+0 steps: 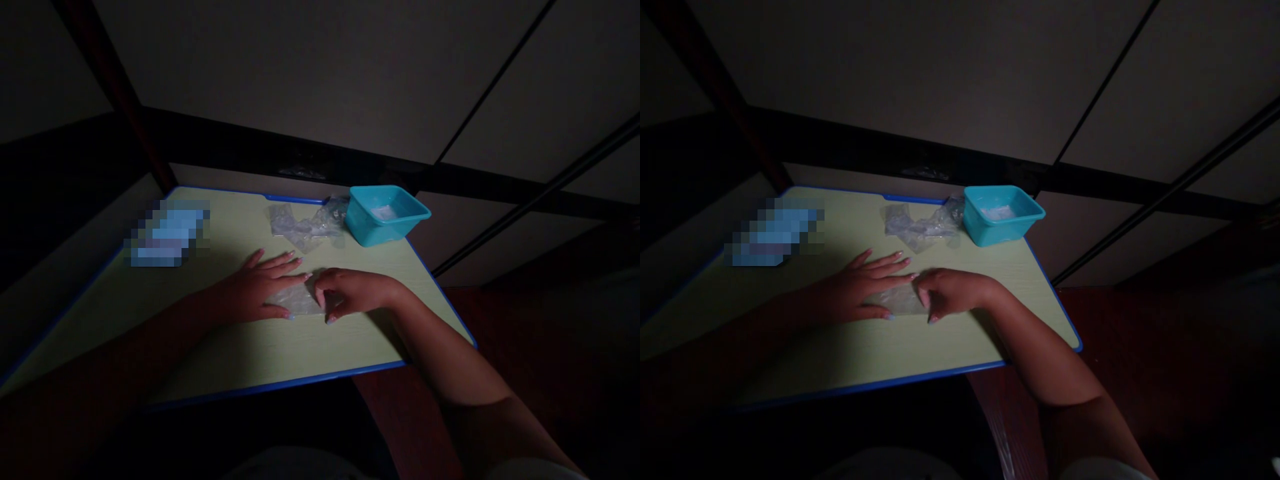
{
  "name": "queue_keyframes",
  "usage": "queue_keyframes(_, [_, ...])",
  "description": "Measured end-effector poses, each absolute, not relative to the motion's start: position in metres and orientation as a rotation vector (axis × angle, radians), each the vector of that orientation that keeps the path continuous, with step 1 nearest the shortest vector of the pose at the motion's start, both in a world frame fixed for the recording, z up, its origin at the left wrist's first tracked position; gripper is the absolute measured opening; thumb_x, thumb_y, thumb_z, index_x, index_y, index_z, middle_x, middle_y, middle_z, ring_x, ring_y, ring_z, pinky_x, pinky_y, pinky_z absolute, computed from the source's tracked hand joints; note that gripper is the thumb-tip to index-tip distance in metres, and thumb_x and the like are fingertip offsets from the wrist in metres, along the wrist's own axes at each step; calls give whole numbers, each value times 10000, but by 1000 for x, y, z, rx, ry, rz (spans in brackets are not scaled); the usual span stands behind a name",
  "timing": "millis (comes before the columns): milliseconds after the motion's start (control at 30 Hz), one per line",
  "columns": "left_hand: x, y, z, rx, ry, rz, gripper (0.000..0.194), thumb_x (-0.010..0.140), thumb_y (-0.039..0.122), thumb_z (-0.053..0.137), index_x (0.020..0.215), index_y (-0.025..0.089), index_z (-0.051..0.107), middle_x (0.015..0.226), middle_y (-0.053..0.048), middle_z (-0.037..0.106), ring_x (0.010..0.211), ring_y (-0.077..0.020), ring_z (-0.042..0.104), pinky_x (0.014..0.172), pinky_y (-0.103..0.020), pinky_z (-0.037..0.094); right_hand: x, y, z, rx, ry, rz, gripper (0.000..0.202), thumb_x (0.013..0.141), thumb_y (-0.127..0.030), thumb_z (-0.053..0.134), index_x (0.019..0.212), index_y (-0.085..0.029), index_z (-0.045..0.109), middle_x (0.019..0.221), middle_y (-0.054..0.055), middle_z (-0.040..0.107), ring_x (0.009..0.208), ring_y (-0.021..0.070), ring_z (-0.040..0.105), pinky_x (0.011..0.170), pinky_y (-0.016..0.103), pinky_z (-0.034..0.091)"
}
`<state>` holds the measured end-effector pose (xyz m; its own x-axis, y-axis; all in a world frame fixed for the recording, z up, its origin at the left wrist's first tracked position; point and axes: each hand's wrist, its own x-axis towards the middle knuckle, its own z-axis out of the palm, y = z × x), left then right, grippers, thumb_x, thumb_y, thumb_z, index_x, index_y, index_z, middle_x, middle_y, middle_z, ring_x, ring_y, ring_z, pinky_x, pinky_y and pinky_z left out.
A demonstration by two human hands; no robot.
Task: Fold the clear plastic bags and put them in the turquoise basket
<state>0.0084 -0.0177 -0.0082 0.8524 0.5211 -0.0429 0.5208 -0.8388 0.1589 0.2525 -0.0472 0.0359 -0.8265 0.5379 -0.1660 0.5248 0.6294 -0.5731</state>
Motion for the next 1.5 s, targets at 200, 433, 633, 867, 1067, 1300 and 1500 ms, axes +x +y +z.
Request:
queue_keyframes(200, [9, -19, -5, 2851, 840, -45, 717, 853, 606, 533, 1475, 335, 300, 1584, -74, 205, 1458, -325, 133, 1110, -608, 119, 252, -50, 39, -998, -2832, 969, 151, 709, -86, 765, 824, -106, 668, 834, 35, 591, 789, 137, 542, 721, 238, 430])
queue_keyframes(433, [9, -18, -5, 2845, 891, -53, 760, 827, 652, 530, 1473, 313, 317, 1599, -87, 139, 1460, -338, 106, 1115, -578, 162, 247, -61, 48, -1094, -2875, 801, 132, 721, -42, 678, 818, -127, 709, 832, 47, 646, 782, 143, 572, 731, 243, 427])
queue_keyframes(633, [7, -17, -5, 2854, 897, -18, 770, 807, 653, 564, 1458, 299, 356, 1599, -105, 122, 1461, -341, 92, 1122, -555, 171, 243, -65, 52, -1189, -2914, 703, 182, 737, -22, 604, 823, -135, 719, 856, 62, 674, 760, 144, 585, 714, 244, 421])
queue_keyframes(867, [4, -13, -12, 2847, 865, 90, 788, 785, 652, 597, 1440, 258, 404, 1599, -131, 95, 1462, -343, 87, 1142, -501, 174, 243, -63, 51, -1184, -2889, 787, 203, 734, -15, 582, 811, -133, 729, 793, 50, 691, 687, 132, 584, 666, 240, 419])
queue_keyframes(1067, [2, -12, -12, 2818, 848, 136, 776, 776, 641, 618, 1421, 250, 436, 1601, -108, 101, 1457, -358, 100, 1151, -495, 179, 247, -60, 47, -1170, -2870, 792, 207, 740, -24, 584, 809, -142, 740, 819, 60, 702, 728, 144, 599, 692, 253, 427])
queue_keyframes(1300, [3, -13, -12, 2820, 882, 104, 793, 768, 624, 639, 1423, 227, 435, 1598, -138, 98, 1455, -359, 105, 1148, -491, 186, 247, -58, 46, -1115, -2875, 875, 227, 738, -1, 575, 848, -117, 737, 799, 57, 698, 684, 130, 594, 660, 235, 424])
queue_keyframes(1500, [2, -10, -20, 2841, 872, 159, 803, 763, 649, 626, 1428, 245, 430, 1602, -123, 92, 1454, -360, 104, 1142, -490, 195, 248, -58, 46, -1111, -2854, 872, 231, 727, 3, 574, 857, -112, 725, 802, 55, 690, 681, 125, 585, 663, 234, 422])
